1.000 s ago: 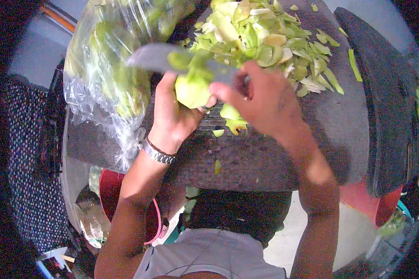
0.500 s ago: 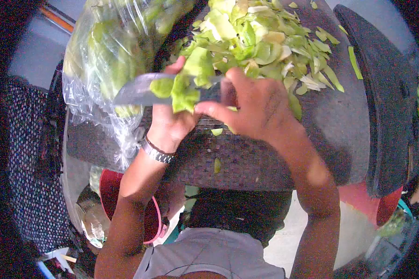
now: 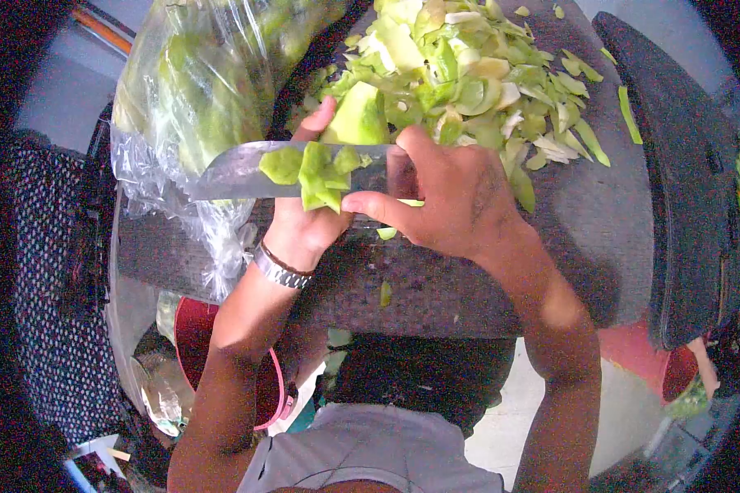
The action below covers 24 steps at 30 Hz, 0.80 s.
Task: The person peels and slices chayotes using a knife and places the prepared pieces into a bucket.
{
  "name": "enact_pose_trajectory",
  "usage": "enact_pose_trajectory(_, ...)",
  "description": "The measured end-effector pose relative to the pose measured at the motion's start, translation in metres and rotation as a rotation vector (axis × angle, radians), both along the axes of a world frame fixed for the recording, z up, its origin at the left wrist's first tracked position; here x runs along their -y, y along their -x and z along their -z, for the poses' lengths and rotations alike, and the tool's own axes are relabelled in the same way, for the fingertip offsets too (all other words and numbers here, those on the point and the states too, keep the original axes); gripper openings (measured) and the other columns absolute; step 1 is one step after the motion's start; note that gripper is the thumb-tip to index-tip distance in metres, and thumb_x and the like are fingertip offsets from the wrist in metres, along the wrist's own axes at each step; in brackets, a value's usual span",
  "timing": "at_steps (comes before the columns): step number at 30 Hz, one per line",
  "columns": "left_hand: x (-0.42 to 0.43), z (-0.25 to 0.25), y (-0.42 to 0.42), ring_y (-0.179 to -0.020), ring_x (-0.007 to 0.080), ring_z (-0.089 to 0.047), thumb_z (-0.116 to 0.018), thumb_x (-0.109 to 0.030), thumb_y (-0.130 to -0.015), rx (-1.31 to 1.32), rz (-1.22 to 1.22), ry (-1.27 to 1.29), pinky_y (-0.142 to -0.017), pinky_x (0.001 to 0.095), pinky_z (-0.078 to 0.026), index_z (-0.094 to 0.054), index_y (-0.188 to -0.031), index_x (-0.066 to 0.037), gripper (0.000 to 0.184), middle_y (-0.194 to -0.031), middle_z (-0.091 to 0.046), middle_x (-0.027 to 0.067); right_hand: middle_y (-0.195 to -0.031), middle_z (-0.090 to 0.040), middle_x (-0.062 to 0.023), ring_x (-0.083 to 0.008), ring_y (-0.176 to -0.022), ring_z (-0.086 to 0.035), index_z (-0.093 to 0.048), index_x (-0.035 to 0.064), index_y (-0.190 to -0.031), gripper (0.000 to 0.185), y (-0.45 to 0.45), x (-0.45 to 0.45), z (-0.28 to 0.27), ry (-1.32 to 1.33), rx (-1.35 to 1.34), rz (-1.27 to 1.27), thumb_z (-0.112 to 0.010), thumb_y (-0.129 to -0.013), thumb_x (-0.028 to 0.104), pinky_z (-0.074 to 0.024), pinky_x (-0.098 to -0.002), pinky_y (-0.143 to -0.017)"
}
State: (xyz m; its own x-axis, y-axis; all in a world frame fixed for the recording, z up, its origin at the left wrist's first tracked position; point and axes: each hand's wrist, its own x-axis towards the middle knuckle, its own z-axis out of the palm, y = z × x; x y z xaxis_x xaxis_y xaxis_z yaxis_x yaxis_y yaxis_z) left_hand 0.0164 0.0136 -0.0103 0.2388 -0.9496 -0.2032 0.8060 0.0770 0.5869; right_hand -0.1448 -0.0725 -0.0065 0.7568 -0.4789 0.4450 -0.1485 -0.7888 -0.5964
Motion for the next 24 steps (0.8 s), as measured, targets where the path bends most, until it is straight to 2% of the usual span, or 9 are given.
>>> enact_pose_trajectory(3, 0.0, 0.001, -0.003, -0.104, 0.0197, -0.069, -0.063, -0.041, -0.102, 0.009, 0.022, 0.062, -0.093, 0.0387, -0.056, -0.065, -0.122, -0.009, 0.038, -0.111, -0.072, 0.0043, -0.062, -0.066, -0.0073, -0.029, -0.056, -0.07, -0.056, 0.0066, -0.084, 0.053, 0.001, 0.002, -0.002, -0.012, 0.012, -0.004, -0.086, -0.079, 0.05, -0.0558, -0.041, -0.054)
enact_pose_trajectory(6, 0.002, 0.013, 0.0, -0.103, 0.0202, -0.069, -0.062, -0.045, -0.101, 0.037, -0.201, -0.068, -0.085, 0.0396, -0.057, -0.063, -0.125, -0.01, 0.042, -0.112, -0.072, 0.0045, -0.062, -0.065, -0.0076, -0.0288, -0.056, -0.069, -0.058, 0.0059, -0.084, 0.053, 0.002, 0.013, 0.0, -0.038, 0.022, 0.062, -0.084, -0.081, 0.052, -0.0557, -0.0406, -0.055)
enact_pose_trajectory(7, -0.01, 0.01, -0.002, -0.099, 0.0211, -0.07, -0.059, -0.046, -0.101, 0.003, -0.111, 0.065, -0.074, 0.0389, -0.056, -0.061, -0.127, -0.011, 0.044, -0.112, -0.072, 0.0053, -0.062, -0.065, -0.0078, -0.0286, -0.057, -0.069, -0.059, 0.0057, -0.084, 0.053, 0.005, 0.018, -0.002, -0.038, -0.009, 0.107, -0.084, -0.081, 0.053, -0.0555, -0.0404, -0.056)
enact_pose_trajectory(11, -0.005, 0.002, -0.008, -0.092, 0.0226, -0.071, -0.056, -0.048, -0.102, 0.022, 0.052, 0.023, -0.065, 0.0371, -0.055, -0.062, -0.127, -0.008, 0.047, -0.109, -0.073, 0.0073, -0.059, -0.062, -0.0078, -0.0236, -0.054, -0.066, -0.064, 0.0054, -0.084, 0.054, 0.013, 0.043, -0.003, -0.014, -0.043, 0.265, -0.079, -0.084, 0.057, -0.0532, -0.0381, -0.055)
enact_pose_trajectory(14, -0.004, 0.0, -0.006, -0.09, 0.0229, -0.071, -0.056, -0.048, -0.102, -0.088, 0.052, 0.037, -0.065, 0.0369, -0.057, -0.063, -0.124, -0.008, 0.047, -0.109, -0.073, 0.0078, -0.056, -0.06, -0.007, -0.0199, -0.05, -0.06, -0.065, 0.0037, -0.083, 0.055, 0.014, 0.048, -0.006, -0.105, -0.031, 0.337, -0.077, -0.087, 0.057, -0.0481, -0.0367, -0.051)
enact_pose_trajectory(18, -0.001, -0.001, -0.005, -0.092, 0.0216, -0.071, -0.062, -0.035, -0.1, -0.076, -0.043, 0.036, -0.069, 0.036, -0.06, -0.064, -0.121, -0.008, 0.034, -0.11, -0.073, 0.0075, -0.056, -0.058, -0.0076, -0.0197, -0.05, -0.058, -0.064, 0.0021, -0.083, 0.06, 0.008, 0.04, -0.003, -0.258, -0.052, 0.328, -0.075, -0.086, 0.061, -0.0459, -0.0373, -0.051)
enact_pose_trajectory(21, -0.001, 0.007, -0.007, -0.107, 0.0284, -0.068, -0.064, -0.033, -0.098, -0.026, -0.079, 0.043, -0.083, 0.0434, -0.06, -0.063, -0.128, -0.005, 0.04, -0.119, -0.071, 0.0118, -0.056, -0.058, -0.0084, -0.0211, -0.05, -0.057, -0.063, 0.0012, -0.083, 0.064, 0.005, 0.029, -0.003, -0.245, -0.084, 0.271, -0.075, -0.085, 0.064, -0.046, -0.0383, -0.051)
enact_pose_trajectory(22, -0.002, 0.009, -0.007, -0.108, 0.0259, -0.068, -0.065, -0.03, -0.098, -0.032, -0.091, 0.04, -0.086, 0.0421, -0.06, -0.063, -0.125, -0.006, 0.036, -0.119, -0.07, 0.0099, -0.056, -0.058, -0.0087, -0.0217, -0.05, -0.057, -0.063, 0.0009, -0.083, 0.065, 0.004, 0.024, -0.003, -0.224, -0.087, 0.247, -0.075, -0.084, 0.065, -0.0461, -0.0387, -0.051)
enact_pose_trajectory(24, -0.002, 0.013, -0.006, -0.11, 0.0211, -0.067, -0.065, -0.023, -0.098, -0.044, -0.109, 0.035, -0.091, 0.0397, -0.058, -0.064, -0.119, -0.007, 0.027, -0.119, -0.07, 0.0061, -0.056, -0.053, -0.0065, -0.0177, -0.049, -0.051, -0.06, 0.0014, -0.083, 0.056, 0.003, 0.016, -0.004, -0.18, -0.062, 0.191, -0.08, -0.083, 0.054, -0.042, -0.0367, -0.05)
